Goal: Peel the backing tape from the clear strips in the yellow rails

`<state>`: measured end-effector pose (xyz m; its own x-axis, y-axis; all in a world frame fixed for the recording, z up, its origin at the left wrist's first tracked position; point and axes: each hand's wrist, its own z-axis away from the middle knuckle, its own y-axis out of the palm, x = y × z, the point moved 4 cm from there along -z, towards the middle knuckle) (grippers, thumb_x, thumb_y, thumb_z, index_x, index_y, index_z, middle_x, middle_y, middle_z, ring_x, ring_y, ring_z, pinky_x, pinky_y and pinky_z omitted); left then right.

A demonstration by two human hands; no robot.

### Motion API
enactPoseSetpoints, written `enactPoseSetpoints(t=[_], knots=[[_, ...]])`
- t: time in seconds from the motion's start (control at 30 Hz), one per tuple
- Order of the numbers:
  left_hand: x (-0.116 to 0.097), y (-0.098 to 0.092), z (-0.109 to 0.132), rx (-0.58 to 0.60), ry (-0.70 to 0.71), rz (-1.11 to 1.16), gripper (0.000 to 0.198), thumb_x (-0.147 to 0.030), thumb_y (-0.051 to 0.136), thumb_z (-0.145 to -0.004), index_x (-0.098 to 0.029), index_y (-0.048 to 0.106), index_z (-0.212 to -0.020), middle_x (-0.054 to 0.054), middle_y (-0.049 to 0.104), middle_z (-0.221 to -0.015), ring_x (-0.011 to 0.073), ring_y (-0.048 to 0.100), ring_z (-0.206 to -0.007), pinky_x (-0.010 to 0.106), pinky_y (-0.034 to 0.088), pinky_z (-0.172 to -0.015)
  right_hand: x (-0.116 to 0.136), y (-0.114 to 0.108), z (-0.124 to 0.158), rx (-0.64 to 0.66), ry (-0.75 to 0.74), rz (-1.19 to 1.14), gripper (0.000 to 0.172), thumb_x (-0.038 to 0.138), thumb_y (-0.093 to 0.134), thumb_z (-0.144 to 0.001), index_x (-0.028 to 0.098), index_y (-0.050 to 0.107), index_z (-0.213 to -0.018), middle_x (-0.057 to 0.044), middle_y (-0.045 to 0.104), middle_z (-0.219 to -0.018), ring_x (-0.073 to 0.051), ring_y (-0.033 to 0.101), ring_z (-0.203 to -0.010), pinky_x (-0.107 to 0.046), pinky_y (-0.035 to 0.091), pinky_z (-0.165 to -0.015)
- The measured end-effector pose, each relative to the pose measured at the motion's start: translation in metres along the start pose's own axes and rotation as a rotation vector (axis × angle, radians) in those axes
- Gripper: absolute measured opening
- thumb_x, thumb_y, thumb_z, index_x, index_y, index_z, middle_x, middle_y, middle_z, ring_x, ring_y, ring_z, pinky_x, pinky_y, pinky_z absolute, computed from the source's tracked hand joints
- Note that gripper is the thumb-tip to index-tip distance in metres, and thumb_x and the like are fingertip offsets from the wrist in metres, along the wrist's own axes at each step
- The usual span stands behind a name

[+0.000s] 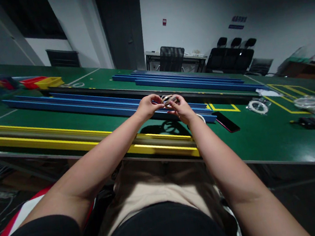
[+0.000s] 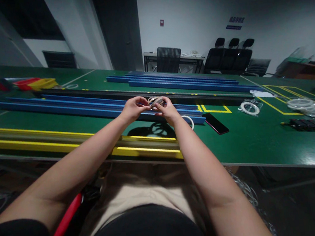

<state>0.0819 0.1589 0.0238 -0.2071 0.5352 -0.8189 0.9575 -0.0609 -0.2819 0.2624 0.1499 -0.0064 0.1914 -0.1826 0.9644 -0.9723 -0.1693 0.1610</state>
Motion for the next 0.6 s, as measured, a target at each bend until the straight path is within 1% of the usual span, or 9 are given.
enactPoseSetpoints(t=[0.2,0.33,0.4,0.5,0.6], knots=[[0.000,0.000,0.001,-0.008,0.050,-0.038,0.027,-0.032,0.082,-0.067,-0.015,0.073,-0.086,0.004,0.073,-0.082,0.0164,0.066,-0.076,0.028,0.051,-0.070,-0.004,-0.003,-0.004,0.010,-0.015,0.019,0.069,0.055,0.084,-0.067,0.032,0.046,-0.119,-0.002,0.069,-0.110,-0.022,0.071,-0.098,-0.039,0.061,-0.078],[-0.002,0.001,0.002,-0.027,0.069,-0.047,0.027,-0.033,0.082,-0.068,-0.016,0.074,-0.088,0.004,0.074,-0.083,0.0174,0.067,-0.078,0.029,0.052,-0.072,-0.004,-0.003,-0.006,-0.001,-0.034,0.023,0.069,0.056,0.084,-0.067,0.032,0.045,-0.119,-0.002,0.069,-0.110,-0.021,0.072,-0.096,-0.037,0.061,-0.076],[-0.002,0.001,0.001,-0.042,0.059,0.012,0.030,-0.034,0.082,-0.068,-0.015,0.074,-0.089,0.005,0.074,-0.086,0.0177,0.067,-0.079,0.030,0.053,-0.073,-0.003,-0.003,-0.005,-0.013,-0.027,0.002,0.069,0.059,0.082,-0.067,0.032,0.044,-0.117,-0.001,0.070,-0.109,-0.021,0.072,-0.094,-0.035,0.061,-0.075],[-0.002,0.003,-0.002,-0.057,0.047,0.185,0.034,-0.035,0.081,-0.070,-0.014,0.070,-0.094,0.007,0.074,-0.093,0.0176,0.067,-0.082,0.032,0.054,-0.077,0.001,0.000,-0.003,-0.017,0.006,-0.066,0.063,0.066,0.077,-0.071,0.031,0.046,-0.113,-0.001,0.071,-0.106,-0.020,0.073,-0.092,-0.033,0.061,-0.071],[0.000,0.005,-0.004,-0.045,0.071,0.280,0.036,-0.032,0.081,-0.069,-0.014,0.067,-0.096,0.007,0.073,-0.097,0.0179,0.067,-0.088,0.034,0.054,-0.084,0.006,0.003,0.001,0.005,0.030,-0.133,0.056,0.065,0.075,-0.074,0.030,0.050,-0.109,-0.001,0.072,-0.107,-0.020,0.072,-0.097,-0.031,0.060,-0.070]])
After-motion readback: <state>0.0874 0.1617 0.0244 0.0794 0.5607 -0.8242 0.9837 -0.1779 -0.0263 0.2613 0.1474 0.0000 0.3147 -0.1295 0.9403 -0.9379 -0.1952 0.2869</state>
